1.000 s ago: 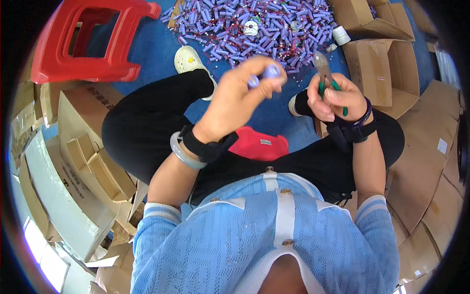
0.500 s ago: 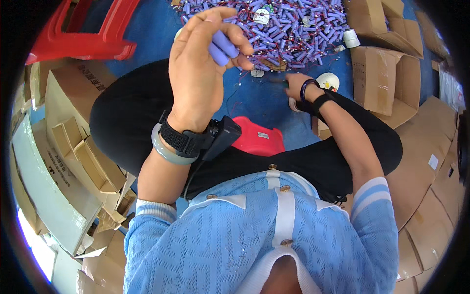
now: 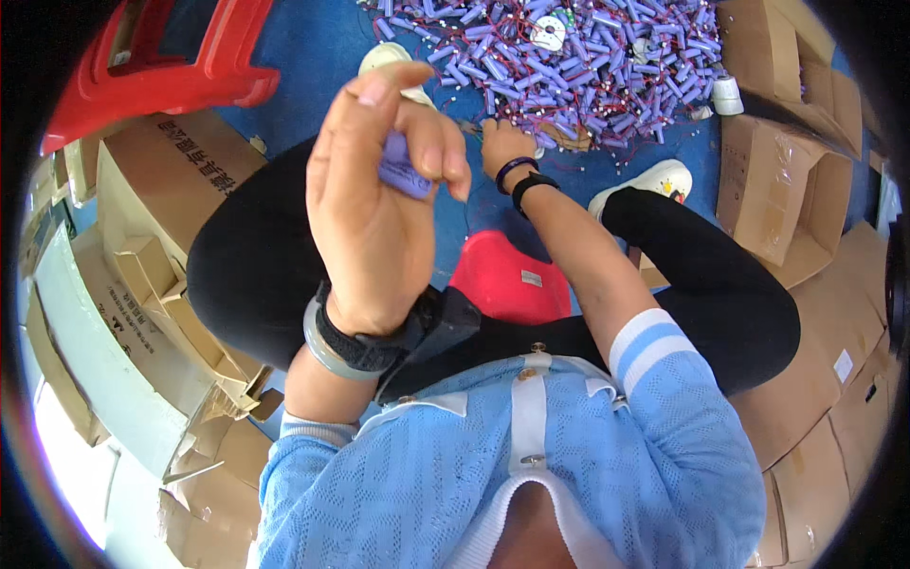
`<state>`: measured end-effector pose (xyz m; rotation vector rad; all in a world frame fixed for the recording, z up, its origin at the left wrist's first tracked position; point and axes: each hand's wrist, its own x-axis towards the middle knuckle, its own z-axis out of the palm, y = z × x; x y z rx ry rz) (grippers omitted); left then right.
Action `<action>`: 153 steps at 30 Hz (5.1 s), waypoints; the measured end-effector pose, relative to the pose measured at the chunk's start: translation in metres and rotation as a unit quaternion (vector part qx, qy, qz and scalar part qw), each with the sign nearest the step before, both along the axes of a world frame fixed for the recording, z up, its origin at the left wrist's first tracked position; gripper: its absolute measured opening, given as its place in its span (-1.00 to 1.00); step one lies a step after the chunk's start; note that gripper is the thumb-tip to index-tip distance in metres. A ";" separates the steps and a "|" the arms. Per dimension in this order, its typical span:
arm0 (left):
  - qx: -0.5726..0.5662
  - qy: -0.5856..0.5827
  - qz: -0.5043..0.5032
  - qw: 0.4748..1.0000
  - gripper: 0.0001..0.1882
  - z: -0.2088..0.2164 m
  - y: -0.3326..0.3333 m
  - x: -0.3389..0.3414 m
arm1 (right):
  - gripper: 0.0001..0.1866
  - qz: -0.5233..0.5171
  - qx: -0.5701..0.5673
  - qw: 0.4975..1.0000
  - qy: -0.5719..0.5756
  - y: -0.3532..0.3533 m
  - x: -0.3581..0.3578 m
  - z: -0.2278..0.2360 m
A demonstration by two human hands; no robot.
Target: Sorting and preparing purple battery cells/electronic components using pliers and wires.
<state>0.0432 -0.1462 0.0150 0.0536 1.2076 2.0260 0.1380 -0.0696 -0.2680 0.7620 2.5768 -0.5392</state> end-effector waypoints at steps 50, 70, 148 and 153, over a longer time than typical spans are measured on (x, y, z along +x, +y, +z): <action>-0.083 0.175 -0.372 0.908 -0.76 -0.002 0.040 0.061 | -0.84 -0.135 -0.325 0.821 0.450 0.122 0.109 0.294; -0.110 0.078 -0.208 0.969 -0.73 -0.006 0.031 0.056 | -0.72 -0.001 -0.166 0.939 0.301 0.104 0.109 0.302; -0.058 0.137 -0.143 0.978 -0.67 -0.005 0.027 0.063 | -0.62 -0.082 -0.175 0.922 0.335 0.095 0.106 0.282; -0.064 0.111 -0.141 0.982 -0.65 -0.004 0.028 0.062 | -0.62 -0.094 -0.201 0.914 0.339 0.094 0.105 0.283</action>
